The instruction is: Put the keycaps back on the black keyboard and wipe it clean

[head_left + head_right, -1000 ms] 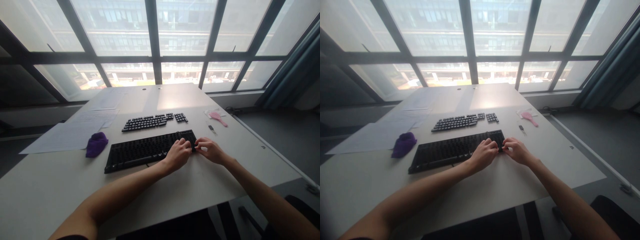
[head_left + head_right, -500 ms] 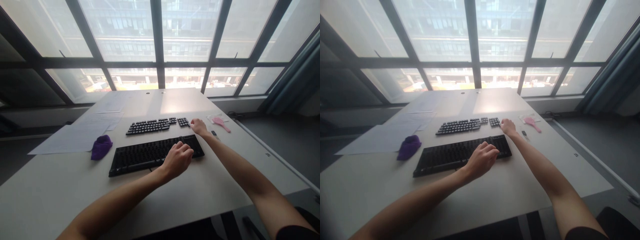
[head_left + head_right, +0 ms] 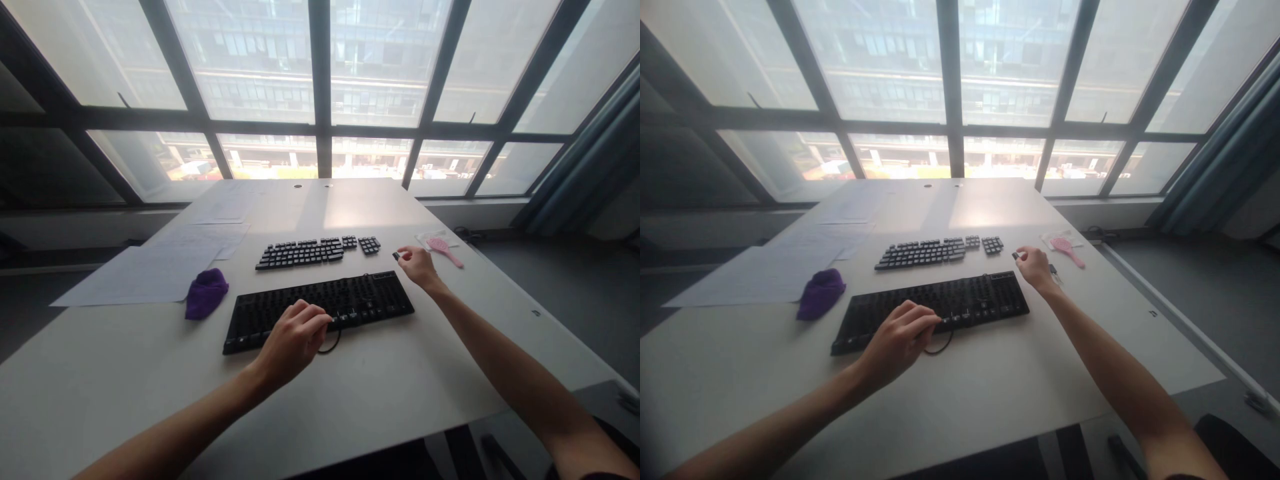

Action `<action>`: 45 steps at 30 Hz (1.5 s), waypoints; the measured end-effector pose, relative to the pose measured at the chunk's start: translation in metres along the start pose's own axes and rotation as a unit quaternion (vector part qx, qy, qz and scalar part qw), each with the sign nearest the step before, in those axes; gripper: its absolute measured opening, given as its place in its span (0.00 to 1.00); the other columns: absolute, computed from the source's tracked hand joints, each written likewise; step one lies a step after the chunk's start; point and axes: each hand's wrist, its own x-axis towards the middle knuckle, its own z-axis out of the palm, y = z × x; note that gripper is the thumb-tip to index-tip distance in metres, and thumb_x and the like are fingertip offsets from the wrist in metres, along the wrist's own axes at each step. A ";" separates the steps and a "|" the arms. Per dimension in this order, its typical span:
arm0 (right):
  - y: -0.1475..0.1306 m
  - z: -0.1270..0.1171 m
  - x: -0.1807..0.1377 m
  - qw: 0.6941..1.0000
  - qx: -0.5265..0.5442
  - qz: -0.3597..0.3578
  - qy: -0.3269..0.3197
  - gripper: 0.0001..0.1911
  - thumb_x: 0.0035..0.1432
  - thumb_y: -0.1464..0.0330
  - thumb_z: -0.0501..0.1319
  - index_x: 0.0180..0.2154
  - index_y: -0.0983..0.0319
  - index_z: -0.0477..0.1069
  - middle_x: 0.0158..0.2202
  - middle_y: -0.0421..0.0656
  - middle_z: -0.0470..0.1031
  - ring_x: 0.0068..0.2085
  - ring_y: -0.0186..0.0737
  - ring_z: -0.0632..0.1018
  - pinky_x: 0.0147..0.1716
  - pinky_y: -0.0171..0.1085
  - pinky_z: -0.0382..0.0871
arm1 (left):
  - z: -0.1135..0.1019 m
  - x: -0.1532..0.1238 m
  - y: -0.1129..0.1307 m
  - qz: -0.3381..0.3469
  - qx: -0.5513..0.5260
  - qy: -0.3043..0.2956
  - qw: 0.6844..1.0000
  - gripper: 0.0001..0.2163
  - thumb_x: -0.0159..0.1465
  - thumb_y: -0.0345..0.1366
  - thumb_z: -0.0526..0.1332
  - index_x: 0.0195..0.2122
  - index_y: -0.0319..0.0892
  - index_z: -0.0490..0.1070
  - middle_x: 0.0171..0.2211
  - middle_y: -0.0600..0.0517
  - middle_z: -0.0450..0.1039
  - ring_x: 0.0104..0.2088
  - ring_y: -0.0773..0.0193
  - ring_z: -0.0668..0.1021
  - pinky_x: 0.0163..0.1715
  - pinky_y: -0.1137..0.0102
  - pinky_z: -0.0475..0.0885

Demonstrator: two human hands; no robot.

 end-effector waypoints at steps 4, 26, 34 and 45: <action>0.020 -0.020 -0.064 0.982 0.187 0.015 0.000 0.14 0.55 0.65 0.65 0.42 0.64 0.82 0.35 0.48 0.84 0.35 0.46 0.83 0.38 0.40 0.77 | -0.011 -0.019 -0.021 -0.035 0.002 0.021 0.999 0.09 0.69 0.30 0.57 0.43 0.43 0.77 0.40 0.48 0.78 0.41 0.59 0.75 0.44 0.62 0.74; 0.008 -0.013 -0.133 0.995 0.041 -0.080 0.038 0.12 0.60 0.66 0.59 0.37 0.63 0.81 0.33 0.49 0.80 0.31 0.45 0.79 0.36 0.42 0.74 | 0.013 -0.024 -0.021 -0.041 -0.057 -0.004 0.998 0.10 0.69 0.29 0.57 0.45 0.42 0.78 0.43 0.47 0.77 0.43 0.59 0.75 0.45 0.63 0.75; 0.008 -0.014 -0.128 0.990 -0.043 -0.130 0.011 0.13 0.61 0.69 0.57 0.39 0.61 0.80 0.31 0.47 0.76 0.30 0.42 0.76 0.35 0.40 0.71 | 0.014 -0.026 -0.022 -0.040 -0.065 -0.005 0.997 0.10 0.68 0.29 0.58 0.45 0.43 0.78 0.43 0.47 0.77 0.43 0.59 0.75 0.46 0.62 0.75; 0.011 -0.034 -0.137 0.976 -0.110 -0.158 -0.100 0.23 0.58 0.77 0.55 0.51 0.58 0.78 0.39 0.46 0.77 0.42 0.44 0.77 0.40 0.37 0.69 | 0.014 -0.025 -0.021 -0.044 -0.063 -0.003 0.997 0.10 0.68 0.30 0.58 0.45 0.43 0.78 0.43 0.47 0.78 0.43 0.59 0.75 0.45 0.62 0.76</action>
